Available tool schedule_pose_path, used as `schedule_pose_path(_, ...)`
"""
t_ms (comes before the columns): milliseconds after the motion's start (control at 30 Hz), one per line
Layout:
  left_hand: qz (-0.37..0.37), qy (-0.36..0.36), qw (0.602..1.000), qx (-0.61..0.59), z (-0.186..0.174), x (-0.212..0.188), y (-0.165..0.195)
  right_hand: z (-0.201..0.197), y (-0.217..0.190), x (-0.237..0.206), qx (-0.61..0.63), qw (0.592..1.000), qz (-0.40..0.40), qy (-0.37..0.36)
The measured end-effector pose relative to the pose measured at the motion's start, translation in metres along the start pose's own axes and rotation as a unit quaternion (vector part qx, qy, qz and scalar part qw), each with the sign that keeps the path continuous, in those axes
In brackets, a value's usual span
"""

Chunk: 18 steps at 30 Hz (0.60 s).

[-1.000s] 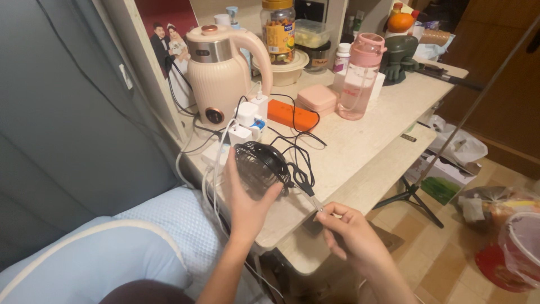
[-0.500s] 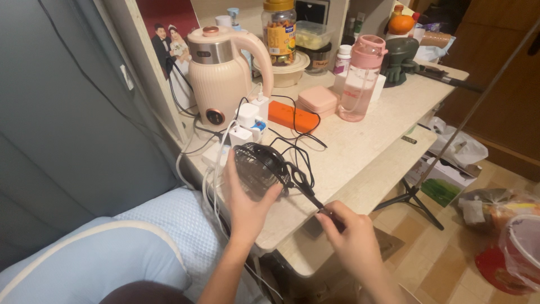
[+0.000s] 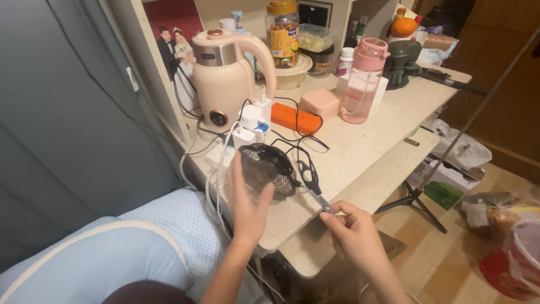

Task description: The person holds a small desk fan on a bedside desk and uses scissors to cut and trim material around the fan's guard and cable, repeatedly repositioning and turning the fan while working on it.

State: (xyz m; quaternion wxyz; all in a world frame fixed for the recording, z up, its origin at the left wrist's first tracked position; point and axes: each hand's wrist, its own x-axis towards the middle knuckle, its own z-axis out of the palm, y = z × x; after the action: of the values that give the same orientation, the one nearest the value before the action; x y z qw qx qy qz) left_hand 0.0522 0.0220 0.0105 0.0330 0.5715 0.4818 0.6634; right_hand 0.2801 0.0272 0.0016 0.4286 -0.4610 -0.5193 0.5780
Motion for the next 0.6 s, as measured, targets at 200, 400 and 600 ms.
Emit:
schedule_pose_path(200,-0.001,0.025,0.998,0.053,-0.004,-0.012,0.005,-0.003,0.008,0.007,-0.001,0.998,-0.062,0.028)
schedule_pose_path(400,0.019,-0.051,0.988,0.147,-0.036,0.024,0.029,0.003,0.013,0.006,-0.031,0.99,-0.108,0.082)
schedule_pose_path(600,-0.084,-0.16,0.946,0.27,-0.04,0.041,0.076,0.016,0.007,-0.008,-0.092,0.969,-0.165,0.156)
